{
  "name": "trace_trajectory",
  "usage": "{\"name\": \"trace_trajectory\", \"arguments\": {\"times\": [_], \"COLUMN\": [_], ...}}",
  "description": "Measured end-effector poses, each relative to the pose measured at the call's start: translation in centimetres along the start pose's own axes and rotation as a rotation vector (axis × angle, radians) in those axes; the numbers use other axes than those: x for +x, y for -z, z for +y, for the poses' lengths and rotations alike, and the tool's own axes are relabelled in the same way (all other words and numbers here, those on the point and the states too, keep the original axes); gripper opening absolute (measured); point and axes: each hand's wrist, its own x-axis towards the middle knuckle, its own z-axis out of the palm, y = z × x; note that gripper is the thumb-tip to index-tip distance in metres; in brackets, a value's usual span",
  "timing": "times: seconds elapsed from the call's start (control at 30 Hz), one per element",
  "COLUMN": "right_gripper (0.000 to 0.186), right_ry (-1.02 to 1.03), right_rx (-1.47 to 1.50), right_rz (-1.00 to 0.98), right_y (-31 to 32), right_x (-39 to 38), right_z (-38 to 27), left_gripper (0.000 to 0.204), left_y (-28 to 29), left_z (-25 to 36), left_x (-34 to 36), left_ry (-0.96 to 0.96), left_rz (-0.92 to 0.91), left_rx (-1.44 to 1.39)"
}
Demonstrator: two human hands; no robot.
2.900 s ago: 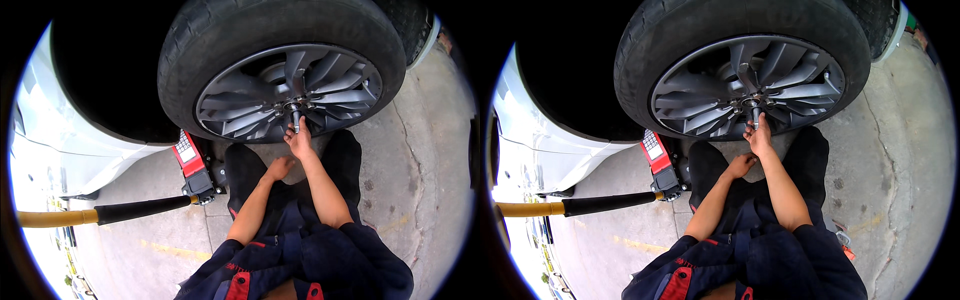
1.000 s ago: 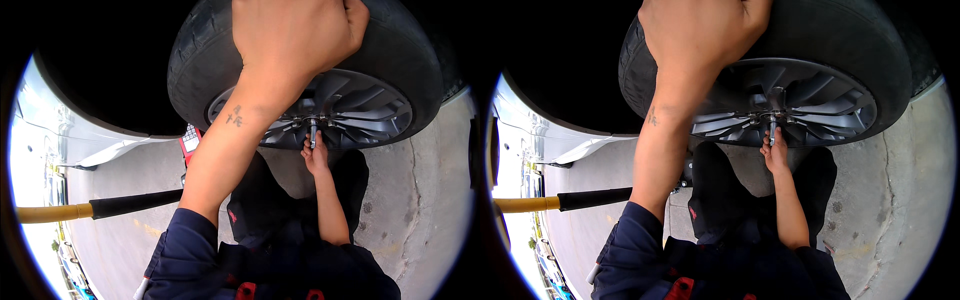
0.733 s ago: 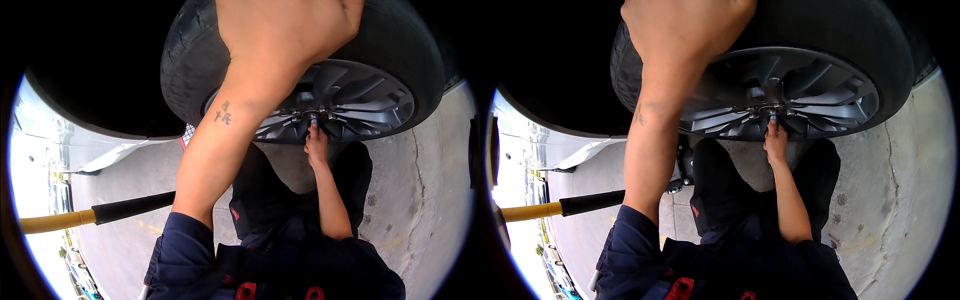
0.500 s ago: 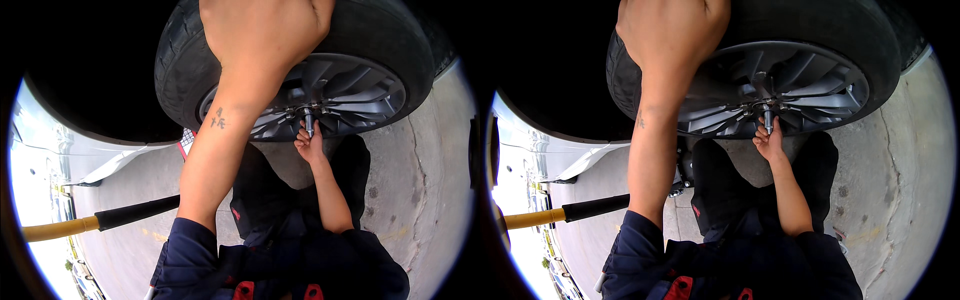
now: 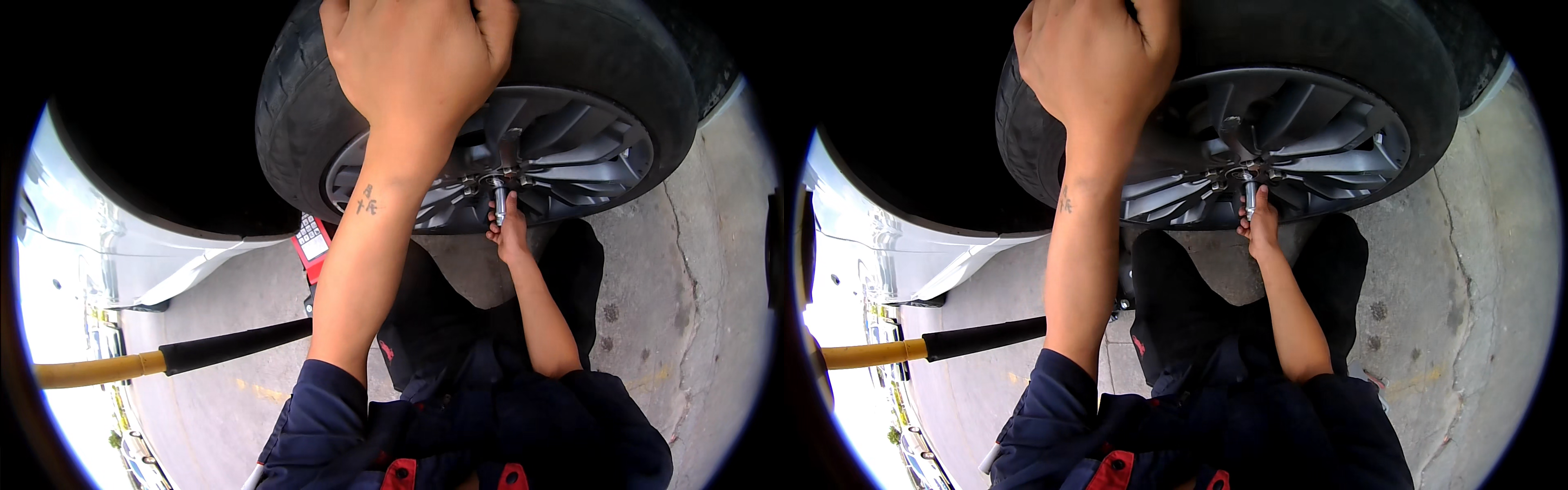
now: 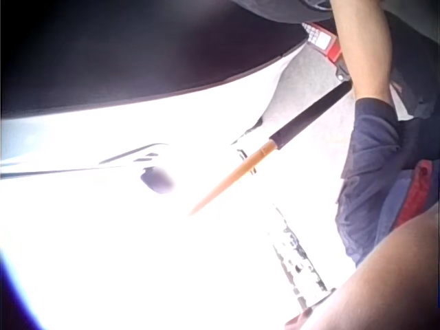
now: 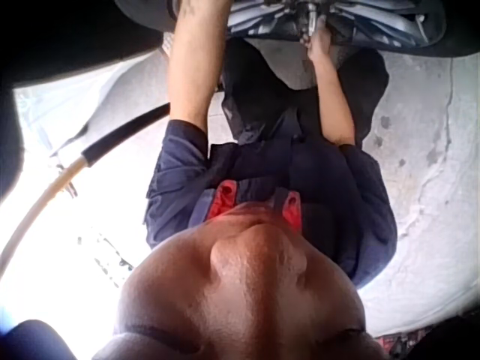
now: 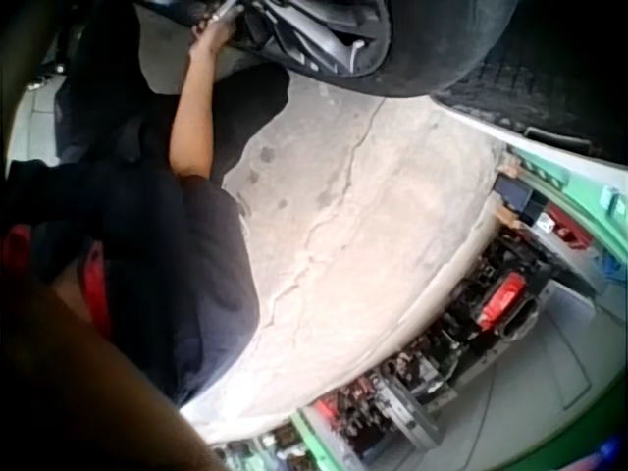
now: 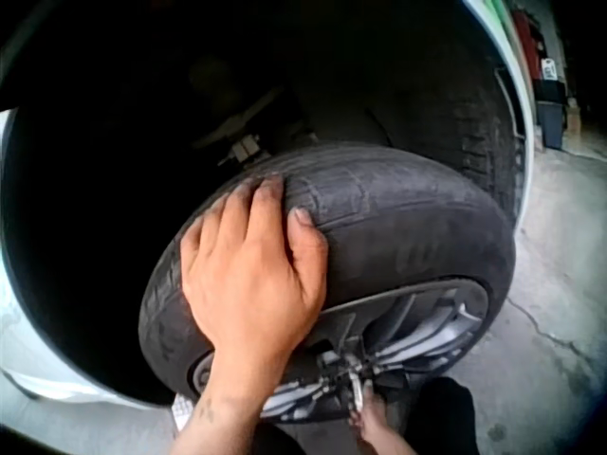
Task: The person lifts a tire onto the wheel hub of a white car, aligns it, and secures it by hand-tightening lug nuts. Then the person uses a lug wrench to tighten the lug nuts further.
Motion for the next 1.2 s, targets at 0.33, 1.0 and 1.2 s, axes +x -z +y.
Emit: {"name": "trace_trajectory", "arguments": {"times": [0.33,1.0,1.2], "right_gripper": [0.036,0.040,0.028], "right_ry": [-0.214,0.742,0.321], "right_rx": [0.797,-0.783,-0.215], "right_rz": [-0.334,0.415,0.160], "right_y": [0.4,-1.4,-0.2], "right_x": [-0.2,-1.3,-0.8], "right_z": [1.1,1.8,0.8], "left_gripper": [0.032,0.032,0.032], "left_y": [-0.1,1.5,1.4], "left_z": [0.0,0.5,0.3], "left_x": [0.0,0.6,0.4], "left_ry": [-0.008,0.062,0.064], "left_rz": [0.014,-0.090,-0.084], "left_rx": [0.003,-0.065,-0.055]}}
